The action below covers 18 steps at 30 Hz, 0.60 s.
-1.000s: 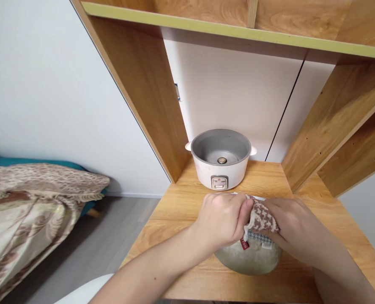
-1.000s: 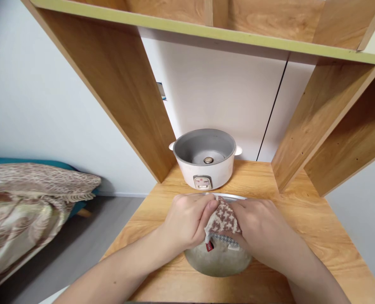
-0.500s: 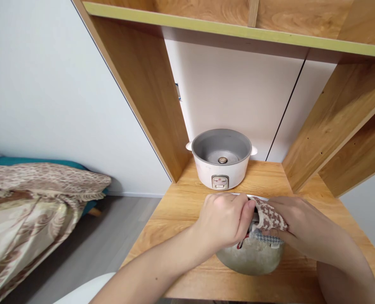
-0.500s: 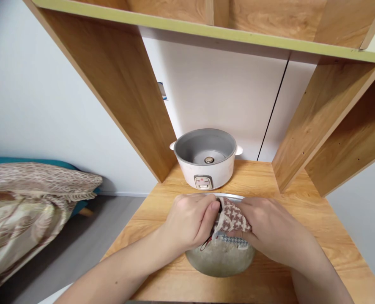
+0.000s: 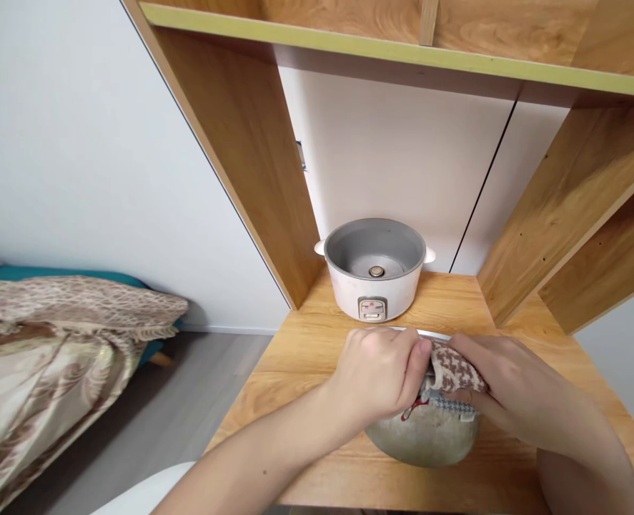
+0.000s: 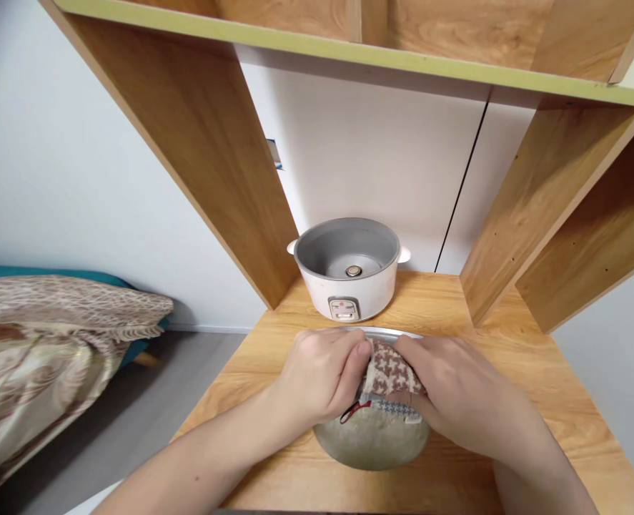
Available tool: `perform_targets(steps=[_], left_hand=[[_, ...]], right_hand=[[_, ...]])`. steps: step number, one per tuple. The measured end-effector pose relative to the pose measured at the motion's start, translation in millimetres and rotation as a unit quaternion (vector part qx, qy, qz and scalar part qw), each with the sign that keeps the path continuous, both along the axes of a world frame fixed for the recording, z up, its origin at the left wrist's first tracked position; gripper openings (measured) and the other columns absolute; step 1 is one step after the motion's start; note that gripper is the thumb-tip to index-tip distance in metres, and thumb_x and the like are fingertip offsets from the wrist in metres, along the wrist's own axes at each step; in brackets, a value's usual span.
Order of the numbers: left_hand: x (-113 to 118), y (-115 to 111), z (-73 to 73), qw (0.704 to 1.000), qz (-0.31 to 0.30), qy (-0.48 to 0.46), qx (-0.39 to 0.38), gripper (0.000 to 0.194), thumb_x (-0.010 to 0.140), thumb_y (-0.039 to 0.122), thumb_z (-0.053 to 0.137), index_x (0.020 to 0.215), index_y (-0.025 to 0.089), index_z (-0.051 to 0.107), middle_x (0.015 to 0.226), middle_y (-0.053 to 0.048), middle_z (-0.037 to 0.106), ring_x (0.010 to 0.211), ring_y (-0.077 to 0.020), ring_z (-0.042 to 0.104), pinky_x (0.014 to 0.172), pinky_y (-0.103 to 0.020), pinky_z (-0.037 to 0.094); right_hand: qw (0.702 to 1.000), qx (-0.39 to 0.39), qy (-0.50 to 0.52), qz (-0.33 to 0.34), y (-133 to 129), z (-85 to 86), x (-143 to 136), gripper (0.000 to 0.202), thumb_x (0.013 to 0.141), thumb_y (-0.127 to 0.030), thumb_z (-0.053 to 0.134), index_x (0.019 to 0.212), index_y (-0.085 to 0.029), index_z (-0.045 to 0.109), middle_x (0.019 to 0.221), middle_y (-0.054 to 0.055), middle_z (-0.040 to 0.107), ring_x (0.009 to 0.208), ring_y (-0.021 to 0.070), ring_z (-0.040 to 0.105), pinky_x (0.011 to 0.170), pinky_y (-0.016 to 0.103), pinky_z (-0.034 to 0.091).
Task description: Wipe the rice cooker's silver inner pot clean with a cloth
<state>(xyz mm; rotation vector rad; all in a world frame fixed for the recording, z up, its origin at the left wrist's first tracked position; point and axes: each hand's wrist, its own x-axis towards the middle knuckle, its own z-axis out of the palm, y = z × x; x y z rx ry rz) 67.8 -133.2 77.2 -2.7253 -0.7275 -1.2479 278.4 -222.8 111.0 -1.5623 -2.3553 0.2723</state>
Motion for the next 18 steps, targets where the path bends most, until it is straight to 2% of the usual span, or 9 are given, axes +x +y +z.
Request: perform_targets(steps=[4,11,18], left_hand=[[0.2,0.2,-1.0,1.000,0.000,-0.007,0.002,0.048,0.108,0.025,0.033,0.064,0.022,0.051,0.047,0.001,0.055,0.038,-0.0136,0.048,0.044,-0.031,0.027],[-0.6,2.0,0.5,1.000,0.004,-0.017,-0.008,0.048,0.107,0.024,0.033,0.062,0.023,0.049,0.047,0.001,0.055,0.039,-0.0143,0.048,0.044,-0.031,0.027],[-0.4,2.8,1.2,1.000,0.007,-0.010,-0.007,0.048,0.107,0.024,0.034,0.062,0.022,0.050,0.046,0.001,0.054,0.038,-0.0139,0.048,0.043,-0.030,0.026]], right_hand=[[0.999,0.034,-0.003,0.016,1.7,-1.3,-4.1,0.020,0.108,-0.035,0.058,0.093,-0.022,0.055,0.090,0.004,0.066,0.079,0.0242,0.062,0.068,0.035,0.039],[0.994,0.102,0.015,0.044,6.2,-11.4,-15.4,0.021,0.111,-0.030,0.049,0.093,-0.021,0.055,0.081,0.003,0.066,0.068,0.0209,0.059,0.061,0.035,0.034],[0.998,0.053,-0.013,0.032,8.0,-3.9,-6.2,0.025,0.111,-0.032,0.051,0.090,-0.021,0.057,0.080,0.002,0.069,0.064,0.0197,0.059,0.058,0.035,0.034]])
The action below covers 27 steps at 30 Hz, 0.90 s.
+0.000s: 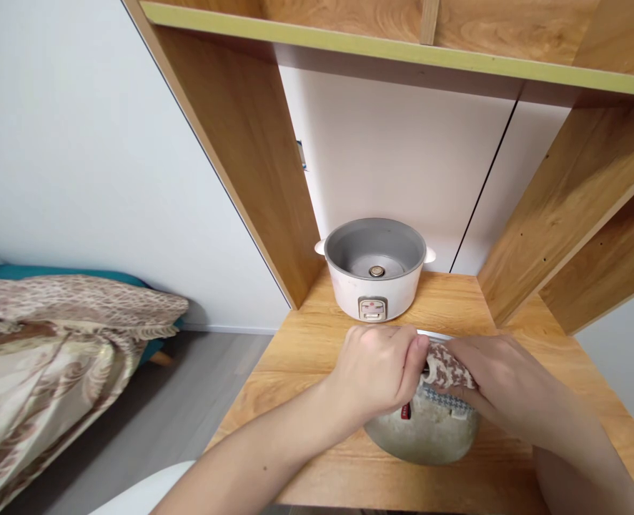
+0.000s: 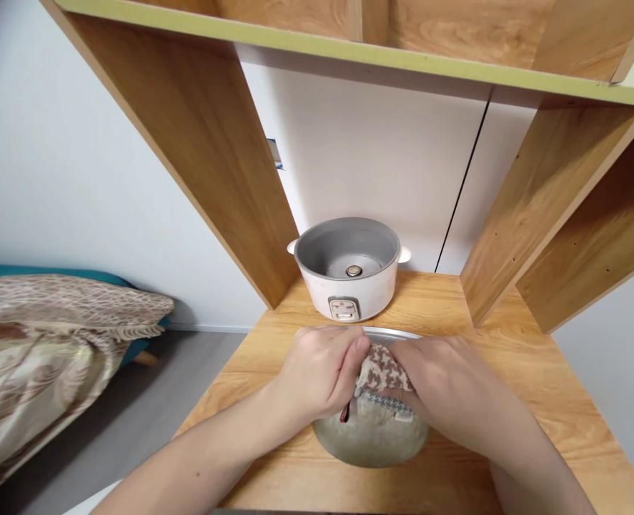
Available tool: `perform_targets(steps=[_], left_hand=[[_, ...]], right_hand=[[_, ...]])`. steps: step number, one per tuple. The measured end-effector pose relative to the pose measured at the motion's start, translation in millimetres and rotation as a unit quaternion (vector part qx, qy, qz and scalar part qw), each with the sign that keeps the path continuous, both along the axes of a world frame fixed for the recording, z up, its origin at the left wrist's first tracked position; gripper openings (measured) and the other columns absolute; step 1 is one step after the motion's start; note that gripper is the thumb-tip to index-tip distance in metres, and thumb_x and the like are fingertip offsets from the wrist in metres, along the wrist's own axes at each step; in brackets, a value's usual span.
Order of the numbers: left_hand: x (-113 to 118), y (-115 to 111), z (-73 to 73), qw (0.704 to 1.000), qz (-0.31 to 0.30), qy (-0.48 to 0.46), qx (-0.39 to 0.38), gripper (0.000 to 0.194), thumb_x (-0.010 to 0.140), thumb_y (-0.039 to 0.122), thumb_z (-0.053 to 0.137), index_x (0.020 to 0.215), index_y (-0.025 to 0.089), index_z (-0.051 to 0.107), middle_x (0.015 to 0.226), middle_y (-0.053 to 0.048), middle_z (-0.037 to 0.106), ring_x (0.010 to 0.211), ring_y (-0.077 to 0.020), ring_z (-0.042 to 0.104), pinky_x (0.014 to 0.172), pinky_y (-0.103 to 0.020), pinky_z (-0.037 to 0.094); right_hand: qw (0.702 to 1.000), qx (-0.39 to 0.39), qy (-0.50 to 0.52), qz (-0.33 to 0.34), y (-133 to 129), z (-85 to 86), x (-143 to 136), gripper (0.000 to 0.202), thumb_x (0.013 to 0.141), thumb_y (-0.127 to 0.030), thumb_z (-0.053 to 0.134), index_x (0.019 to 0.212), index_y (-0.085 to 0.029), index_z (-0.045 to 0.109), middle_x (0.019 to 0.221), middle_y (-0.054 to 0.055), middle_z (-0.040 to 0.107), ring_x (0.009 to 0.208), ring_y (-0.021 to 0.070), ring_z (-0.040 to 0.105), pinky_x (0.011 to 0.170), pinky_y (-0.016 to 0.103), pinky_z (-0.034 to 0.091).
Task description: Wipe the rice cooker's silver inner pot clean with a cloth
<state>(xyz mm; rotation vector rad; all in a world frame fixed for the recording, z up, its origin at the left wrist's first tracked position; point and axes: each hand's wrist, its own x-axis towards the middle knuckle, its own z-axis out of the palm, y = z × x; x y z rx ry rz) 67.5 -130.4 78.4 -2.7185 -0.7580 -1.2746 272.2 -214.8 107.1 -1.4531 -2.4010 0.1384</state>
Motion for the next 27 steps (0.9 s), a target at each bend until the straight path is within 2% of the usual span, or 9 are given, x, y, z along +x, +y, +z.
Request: perform_targets(steps=[8,13,20,24,27], left_hand=[[0.8,0.7,0.6,1.000,-0.002,-0.004,0.004,0.048,0.107,0.022,0.033,0.062,0.022,0.050,0.046,0.001,0.053,0.038,-0.0134,0.046,0.043,-0.030,0.026],[0.2,0.5,-0.7,1.000,0.007,0.002,-0.004,0.049,0.108,0.024,0.033,0.062,0.022,0.050,0.047,0.001,0.054,0.040,-0.0136,0.048,0.045,-0.030,0.026],[-0.6,-0.5,-1.4,1.000,-0.005,-0.007,-0.006,0.047,0.106,0.022,0.034,0.063,0.022,0.050,0.047,0.001,0.054,0.040,-0.0137,0.048,0.044,-0.030,0.026],[-0.4,-1.0,-0.5,1.000,-0.007,-0.009,-0.006,0.046,0.106,0.022,0.034,0.063,0.022,0.050,0.047,0.001,0.054,0.040,-0.0133,0.047,0.044,-0.030,0.025],[-0.2,-1.1,0.2,1.000,-0.005,-0.003,-0.006,0.047,0.107,0.023,0.033,0.063,0.022,0.050,0.047,0.001,0.054,0.040,-0.0131,0.048,0.045,-0.030,0.025]], right_hand=[[0.999,-0.049,-0.002,0.000,0.6,5.9,6.3,0.028,0.112,-0.039,0.049,0.091,-0.023,0.058,0.085,0.004,0.073,0.068,0.0212,0.063,0.061,0.036,0.037],[1.000,0.007,-0.016,0.002,1.3,1.0,1.2,0.028,0.112,-0.038,0.049,0.091,-0.021,0.057,0.079,0.003,0.069,0.063,0.0199,0.060,0.058,0.034,0.034],[0.998,0.063,-0.032,0.005,-0.1,-9.5,-6.4,0.020,0.107,-0.025,0.054,0.087,-0.022,0.055,0.075,0.002,0.065,0.060,0.0189,0.055,0.057,0.034,0.030],[0.998,0.056,-0.028,0.006,-0.2,-7.8,-8.9,0.022,0.109,-0.024,0.052,0.088,-0.022,0.054,0.076,0.002,0.065,0.062,0.0197,0.057,0.057,0.035,0.031],[0.998,0.049,-0.030,0.010,1.3,-3.7,-6.9,0.028,0.112,-0.029,0.047,0.086,-0.022,0.054,0.072,0.001,0.063,0.059,0.0185,0.054,0.055,0.035,0.030]])
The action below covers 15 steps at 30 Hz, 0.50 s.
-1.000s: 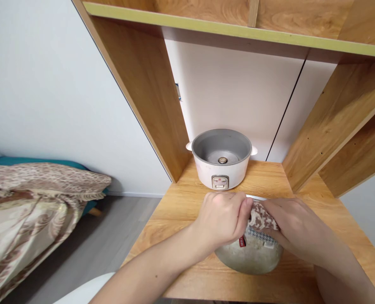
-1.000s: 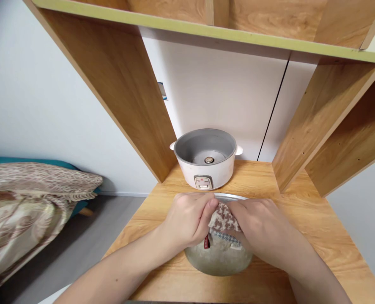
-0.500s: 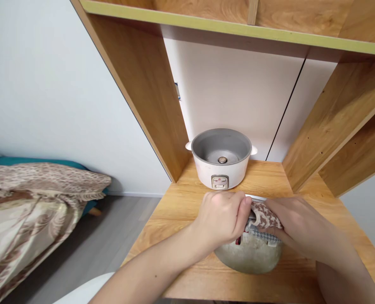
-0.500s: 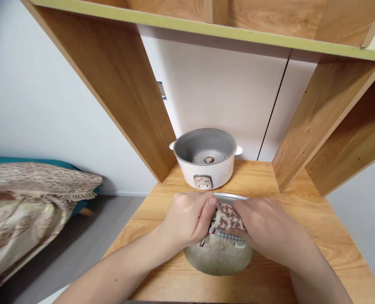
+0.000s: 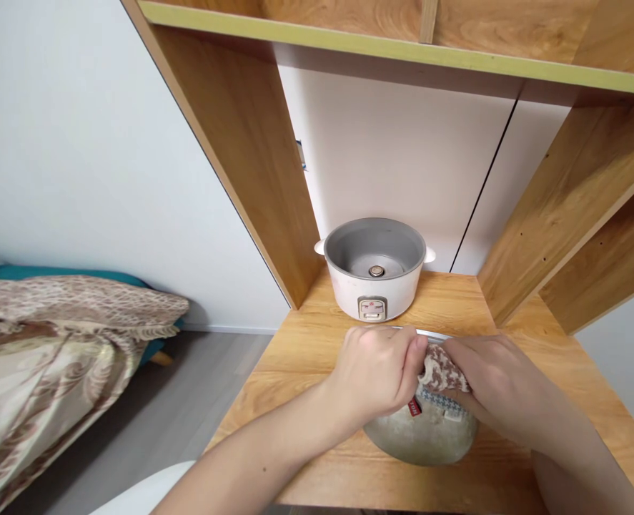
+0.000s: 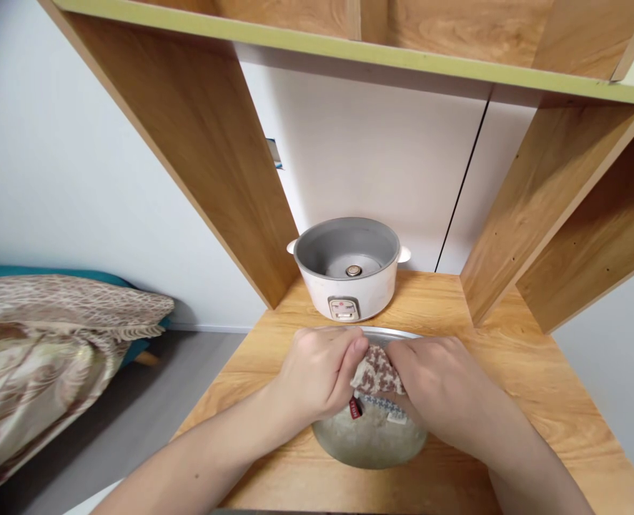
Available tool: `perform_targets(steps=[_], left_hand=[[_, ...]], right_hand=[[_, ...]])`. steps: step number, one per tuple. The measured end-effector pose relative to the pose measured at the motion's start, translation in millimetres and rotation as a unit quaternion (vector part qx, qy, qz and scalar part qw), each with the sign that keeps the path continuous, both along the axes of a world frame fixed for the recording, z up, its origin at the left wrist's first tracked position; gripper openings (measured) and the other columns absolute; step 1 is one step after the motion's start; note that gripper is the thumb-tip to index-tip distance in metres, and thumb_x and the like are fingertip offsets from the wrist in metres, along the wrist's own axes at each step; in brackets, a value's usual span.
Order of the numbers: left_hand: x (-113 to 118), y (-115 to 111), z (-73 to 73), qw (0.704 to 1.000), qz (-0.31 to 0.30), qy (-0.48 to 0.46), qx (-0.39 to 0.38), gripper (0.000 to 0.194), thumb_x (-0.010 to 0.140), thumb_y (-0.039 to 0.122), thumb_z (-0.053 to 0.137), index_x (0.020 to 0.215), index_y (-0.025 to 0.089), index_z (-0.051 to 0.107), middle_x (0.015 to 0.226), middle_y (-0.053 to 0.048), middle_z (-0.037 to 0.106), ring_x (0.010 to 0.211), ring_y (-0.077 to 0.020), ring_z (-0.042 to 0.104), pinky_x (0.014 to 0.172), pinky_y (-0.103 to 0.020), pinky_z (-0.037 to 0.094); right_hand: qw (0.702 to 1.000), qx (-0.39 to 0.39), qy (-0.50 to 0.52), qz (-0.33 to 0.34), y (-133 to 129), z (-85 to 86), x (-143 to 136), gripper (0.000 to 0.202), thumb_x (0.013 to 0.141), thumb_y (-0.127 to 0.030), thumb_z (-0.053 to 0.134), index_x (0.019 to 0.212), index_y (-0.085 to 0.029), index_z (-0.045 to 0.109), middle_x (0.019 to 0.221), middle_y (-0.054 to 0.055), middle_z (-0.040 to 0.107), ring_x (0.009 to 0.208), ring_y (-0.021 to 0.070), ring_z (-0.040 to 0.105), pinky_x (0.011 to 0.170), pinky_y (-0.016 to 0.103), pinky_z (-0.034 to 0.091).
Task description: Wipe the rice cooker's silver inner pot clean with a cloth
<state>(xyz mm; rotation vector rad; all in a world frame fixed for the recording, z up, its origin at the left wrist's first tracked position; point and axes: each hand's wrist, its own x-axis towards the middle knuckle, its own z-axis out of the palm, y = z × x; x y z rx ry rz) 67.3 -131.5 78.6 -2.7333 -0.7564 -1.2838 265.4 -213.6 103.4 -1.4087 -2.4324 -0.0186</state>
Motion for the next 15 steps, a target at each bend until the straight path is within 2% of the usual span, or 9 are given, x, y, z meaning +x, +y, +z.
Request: perform_targets(steps=[4,9,15], left_hand=[[-0.4,1.0,-0.3,1.000,0.006,0.010,-0.001,0.049,0.108,0.025,0.032,0.063,0.022,0.049,0.047,0.001,0.054,0.040,-0.0130,0.048,0.045,-0.030,0.025],[-1.2,2.8,-2.4,1.000,0.006,0.013,-0.014,0.049,0.109,0.027,0.032,0.063,0.023,0.049,0.048,0.001,0.054,0.040,-0.0137,0.048,0.046,-0.030,0.027],[-1.2,2.5,-2.7,1.000,0.004,0.004,-0.005,0.046,0.107,0.023,0.033,0.063,0.023,0.047,0.047,0.001,0.053,0.040,-0.0127,0.045,0.046,-0.029,0.026]], right_hand=[[0.999,-0.039,0.002,-0.005,1.3,6.7,6.6,0.035,0.114,-0.034,0.039,0.085,-0.022,0.054,0.073,0.002,0.066,0.058,0.0173,0.053,0.054,0.035,0.031],[0.997,-0.076,0.031,0.004,2.3,10.0,12.0,0.031,0.114,-0.035,0.040,0.090,-0.022,0.056,0.080,0.002,0.070,0.062,0.0177,0.058,0.056,0.034,0.035],[0.999,-0.019,0.025,0.000,2.1,2.6,3.6,0.031,0.112,-0.032,0.045,0.085,-0.022,0.054,0.072,0.001,0.065,0.059,0.0184,0.057,0.055,0.034,0.032]])
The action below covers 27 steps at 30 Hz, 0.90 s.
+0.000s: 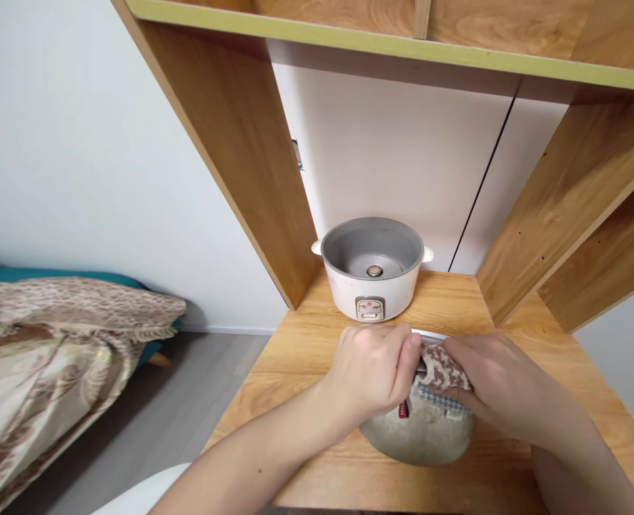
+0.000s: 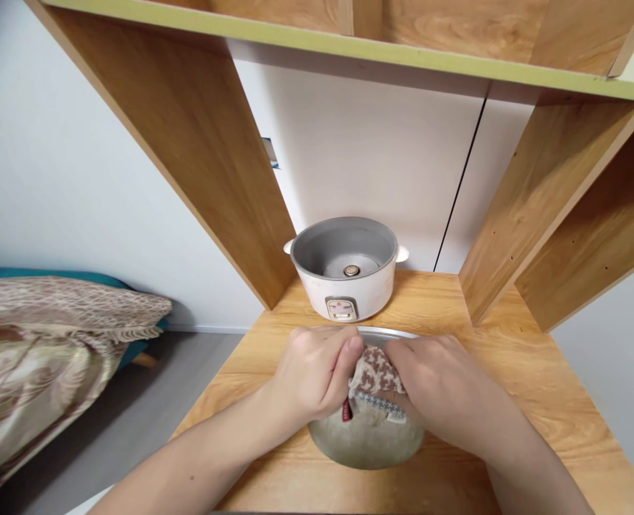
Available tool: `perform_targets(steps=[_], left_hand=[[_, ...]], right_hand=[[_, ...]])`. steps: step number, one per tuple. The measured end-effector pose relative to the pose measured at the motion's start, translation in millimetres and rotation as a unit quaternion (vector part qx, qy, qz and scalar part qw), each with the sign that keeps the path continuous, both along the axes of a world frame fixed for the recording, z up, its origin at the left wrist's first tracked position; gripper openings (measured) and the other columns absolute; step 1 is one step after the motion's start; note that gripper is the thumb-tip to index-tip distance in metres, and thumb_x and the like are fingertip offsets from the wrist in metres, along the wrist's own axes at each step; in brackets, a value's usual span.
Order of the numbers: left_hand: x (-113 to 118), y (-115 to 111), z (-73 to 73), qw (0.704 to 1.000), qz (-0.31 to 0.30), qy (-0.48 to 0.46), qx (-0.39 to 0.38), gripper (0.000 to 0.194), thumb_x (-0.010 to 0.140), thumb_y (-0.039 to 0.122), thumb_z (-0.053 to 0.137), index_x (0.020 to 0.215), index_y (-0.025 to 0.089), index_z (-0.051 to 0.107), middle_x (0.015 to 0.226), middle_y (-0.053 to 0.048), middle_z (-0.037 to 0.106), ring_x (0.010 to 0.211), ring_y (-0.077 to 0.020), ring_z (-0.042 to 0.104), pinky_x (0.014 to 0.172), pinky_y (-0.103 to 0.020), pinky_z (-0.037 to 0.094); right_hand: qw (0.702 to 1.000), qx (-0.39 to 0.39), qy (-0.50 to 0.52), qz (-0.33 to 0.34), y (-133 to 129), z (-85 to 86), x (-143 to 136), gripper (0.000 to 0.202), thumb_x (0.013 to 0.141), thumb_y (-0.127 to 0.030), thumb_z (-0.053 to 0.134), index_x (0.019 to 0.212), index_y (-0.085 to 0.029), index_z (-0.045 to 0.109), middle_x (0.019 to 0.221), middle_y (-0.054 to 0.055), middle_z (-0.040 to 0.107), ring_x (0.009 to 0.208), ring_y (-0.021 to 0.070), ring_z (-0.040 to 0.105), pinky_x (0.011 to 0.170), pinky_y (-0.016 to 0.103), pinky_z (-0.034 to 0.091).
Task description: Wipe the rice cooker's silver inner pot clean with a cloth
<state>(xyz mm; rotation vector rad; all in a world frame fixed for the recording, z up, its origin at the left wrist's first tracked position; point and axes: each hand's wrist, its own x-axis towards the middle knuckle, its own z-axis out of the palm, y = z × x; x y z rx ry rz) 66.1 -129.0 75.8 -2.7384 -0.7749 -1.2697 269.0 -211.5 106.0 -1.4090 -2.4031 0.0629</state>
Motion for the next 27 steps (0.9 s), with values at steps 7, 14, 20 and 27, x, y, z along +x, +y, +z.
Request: perform_targets(steps=[7,14,20,27], left_hand=[[2.1,-2.8,0.6,1.000,-0.020,-0.016,0.015,0.045,0.106,0.021,0.034,0.063,0.023,0.048,0.047,0.001,0.053,0.040,-0.0136,0.046,0.045,-0.031,0.028],[1.5,-5.0,1.9,1.000,-0.012,0.004,0.005,0.046,0.107,0.022,0.034,0.064,0.023,0.049,0.047,0.001,0.053,0.040,-0.0141,0.045,0.044,-0.031,0.027],[2.3,-3.6,0.9,1.000,-0.013,-0.002,0.011,0.046,0.107,0.023,0.033,0.063,0.023,0.049,0.046,0.002,0.052,0.039,-0.0139,0.045,0.043,-0.031,0.026],[1.0,-0.9,2.9,1.000,-0.015,0.000,0.010,0.047,0.108,0.023,0.033,0.063,0.023,0.049,0.047,0.002,0.053,0.038,-0.0131,0.046,0.043,-0.031,0.027]], right_hand=[[1.000,0.028,0.001,0.003,-3.3,-5.5,-9.1,0.025,0.111,-0.026,0.049,0.087,-0.021,0.054,0.074,0.001,0.065,0.059,0.0185,0.058,0.056,0.034,0.030],[0.999,-0.038,0.013,0.011,-2.0,4.9,0.2,0.033,0.114,-0.036,0.042,0.085,-0.023,0.052,0.074,0.000,0.066,0.060,0.0166,0.057,0.056,0.033,0.032],[0.995,-0.103,0.017,0.007,-1.7,9.2,5.9,0.028,0.112,-0.036,0.048,0.089,-0.023,0.055,0.083,0.002,0.073,0.066,0.0192,0.062,0.059,0.034,0.037],[0.988,-0.148,0.036,-0.004,0.6,17.6,7.3,0.027,0.111,-0.037,0.050,0.091,-0.022,0.059,0.089,0.003,0.076,0.070,0.0200,0.065,0.062,0.033,0.039]])
